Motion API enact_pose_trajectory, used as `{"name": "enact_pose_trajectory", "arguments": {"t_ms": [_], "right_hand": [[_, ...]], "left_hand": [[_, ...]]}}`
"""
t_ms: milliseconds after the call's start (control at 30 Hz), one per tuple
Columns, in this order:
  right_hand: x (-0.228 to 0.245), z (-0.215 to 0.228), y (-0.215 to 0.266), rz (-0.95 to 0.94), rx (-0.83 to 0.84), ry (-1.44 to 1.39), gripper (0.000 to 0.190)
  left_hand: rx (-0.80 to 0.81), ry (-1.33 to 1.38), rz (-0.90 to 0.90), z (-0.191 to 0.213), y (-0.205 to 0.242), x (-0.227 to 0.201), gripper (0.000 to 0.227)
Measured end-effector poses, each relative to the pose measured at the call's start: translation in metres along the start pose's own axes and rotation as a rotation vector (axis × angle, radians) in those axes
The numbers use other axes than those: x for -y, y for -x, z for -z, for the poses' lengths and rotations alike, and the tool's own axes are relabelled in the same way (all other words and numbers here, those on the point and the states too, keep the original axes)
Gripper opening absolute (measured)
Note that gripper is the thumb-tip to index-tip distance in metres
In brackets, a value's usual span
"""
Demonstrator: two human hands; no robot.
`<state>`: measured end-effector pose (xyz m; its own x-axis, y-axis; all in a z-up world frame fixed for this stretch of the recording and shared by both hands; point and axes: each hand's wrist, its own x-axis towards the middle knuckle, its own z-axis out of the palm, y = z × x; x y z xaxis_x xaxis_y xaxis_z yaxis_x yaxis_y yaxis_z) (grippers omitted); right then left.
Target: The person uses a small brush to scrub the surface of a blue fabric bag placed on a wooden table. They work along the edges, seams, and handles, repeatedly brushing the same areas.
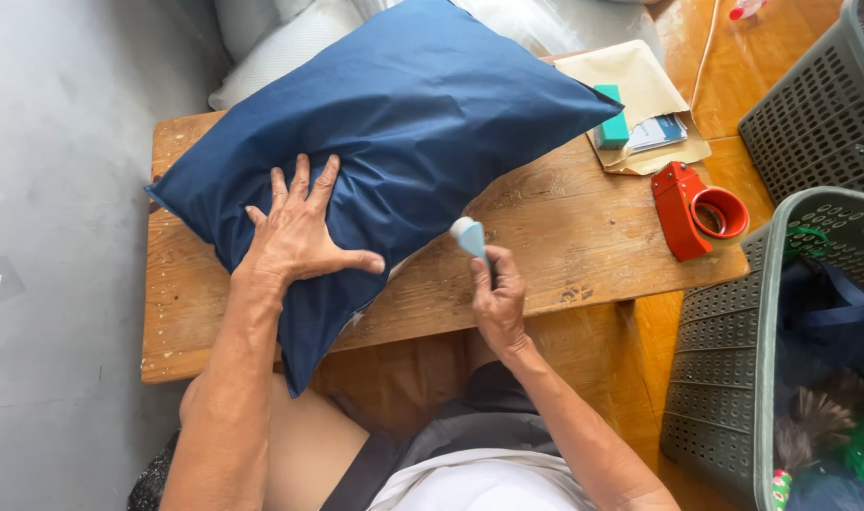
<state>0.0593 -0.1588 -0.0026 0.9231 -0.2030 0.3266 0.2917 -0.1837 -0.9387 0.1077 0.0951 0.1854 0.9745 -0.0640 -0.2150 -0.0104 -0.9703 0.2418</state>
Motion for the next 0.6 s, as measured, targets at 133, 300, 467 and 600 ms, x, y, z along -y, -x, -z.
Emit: {"name": "enact_pose_trajectory", "arguments": {"t_ms": [133, 300, 467, 600], "right_hand": [[0.012, -0.030, 0.031, 0.068, 0.183, 0.025, 0.010], [0.016, -0.056, 0.028, 0.221, 0.380, 0.050, 0.013], [-0.016, -0.028, -0.033, 0.116, 0.130, 0.098, 0.009], [-0.048, -0.002, -0.060, 0.006, -0.041, 0.130, 0.008]], "left_hand": [[0.021, 0.006, -0.011, -0.001, -0.010, 0.018, 0.155], [0.065, 0.115, 0.006, -0.001, -0.016, 0.025, 0.156], [0.084, 0.149, 0.013, 0.001, -0.019, 0.032, 0.154], [0.093, 0.192, 0.023, 0.000, -0.025, 0.038, 0.149]]}}
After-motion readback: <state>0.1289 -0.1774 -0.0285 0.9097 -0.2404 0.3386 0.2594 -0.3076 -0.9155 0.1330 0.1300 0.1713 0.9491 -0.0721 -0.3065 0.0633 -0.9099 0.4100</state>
